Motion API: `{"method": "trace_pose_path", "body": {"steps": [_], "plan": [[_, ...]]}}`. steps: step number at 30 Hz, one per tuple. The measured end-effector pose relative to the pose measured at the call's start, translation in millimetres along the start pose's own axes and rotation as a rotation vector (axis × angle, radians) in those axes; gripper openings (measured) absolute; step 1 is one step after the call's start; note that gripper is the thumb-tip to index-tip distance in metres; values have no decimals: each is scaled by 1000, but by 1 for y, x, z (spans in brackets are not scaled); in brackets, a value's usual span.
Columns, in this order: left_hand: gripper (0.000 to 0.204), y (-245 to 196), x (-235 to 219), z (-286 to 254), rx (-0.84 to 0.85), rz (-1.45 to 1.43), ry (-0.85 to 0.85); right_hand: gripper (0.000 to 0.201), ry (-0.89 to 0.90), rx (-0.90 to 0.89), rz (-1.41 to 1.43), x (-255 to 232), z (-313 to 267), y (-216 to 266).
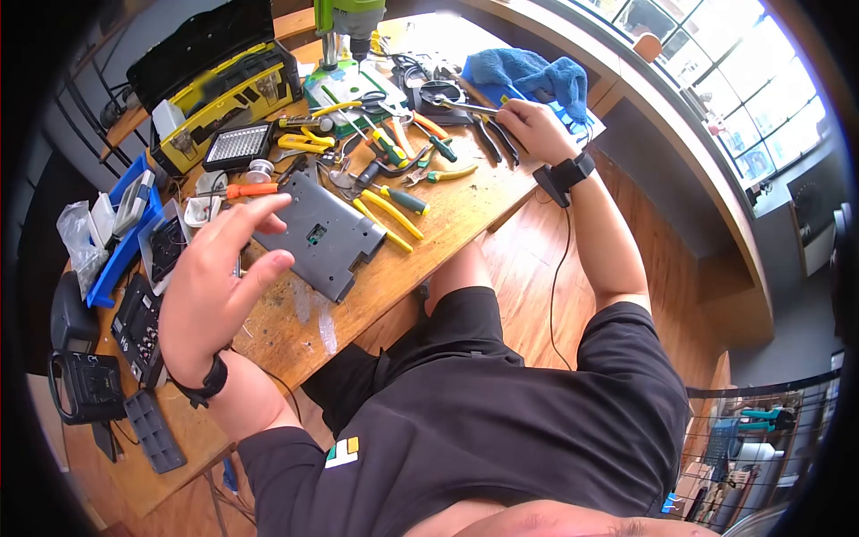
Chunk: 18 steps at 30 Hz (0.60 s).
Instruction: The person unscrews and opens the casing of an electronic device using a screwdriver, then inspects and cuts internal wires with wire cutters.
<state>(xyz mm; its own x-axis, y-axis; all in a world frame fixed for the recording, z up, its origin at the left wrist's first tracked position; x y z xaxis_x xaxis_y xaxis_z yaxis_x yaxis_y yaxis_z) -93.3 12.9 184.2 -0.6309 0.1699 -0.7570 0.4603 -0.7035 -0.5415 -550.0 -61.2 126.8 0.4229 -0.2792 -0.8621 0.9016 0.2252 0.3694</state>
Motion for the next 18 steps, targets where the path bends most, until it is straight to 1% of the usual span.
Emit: {"method": "trace_pose_path", "body": {"steps": [3,4,5,7,8,9,12,13,15,16,17,18], "plan": [[48,-9,8,-3,35,14,50,27,8,-5,44,0,-7,19],[48,-12,10,-5,27,14,57,26,-36,-93,45,2,-8,24],[48,-13,12,-8,21,26,59,26,-39,-98,58,4,-10,28],[48,-13,16,-16,-32,33,76,25,23,1,175,8,-15,39],[46,-12,19,-22,-58,22,68,24,71,102,227,8,-17,46],[46,-11,22,-29,-75,32,67,24,80,92,241,15,-16,44],[40,3,34,-57,-209,13,8,24,22,-62,278,36,-13,46],[40,6,38,-67,-244,22,4,24,41,-49,338,48,-11,45],[38,11,44,-86,-358,-45,-94,23,95,-43,390,67,-6,52],[36,14,47,-96,-370,-69,-145,22,115,-40,418,76,-4,59],[36,16,50,-106,-399,-57,-154,17,177,-9,473,83,-4,69],[35,17,53,-117,-419,-96,-186,17,207,-4,518,91,-1,75]]}}
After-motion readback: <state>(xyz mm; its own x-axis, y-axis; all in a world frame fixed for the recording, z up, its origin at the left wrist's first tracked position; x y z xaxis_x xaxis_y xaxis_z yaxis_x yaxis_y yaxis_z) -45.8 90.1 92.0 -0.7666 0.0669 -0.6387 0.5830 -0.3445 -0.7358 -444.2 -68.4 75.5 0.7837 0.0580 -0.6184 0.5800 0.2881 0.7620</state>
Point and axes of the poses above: each hand's wrist, its own z-axis towards the middle knuckle, its own x-axis out of the palm, y = z × x, the point moved 4 cm from there along z, towards the middle knuckle, and after that the axes turned 1 degree about -z, right-handed, at the moved point
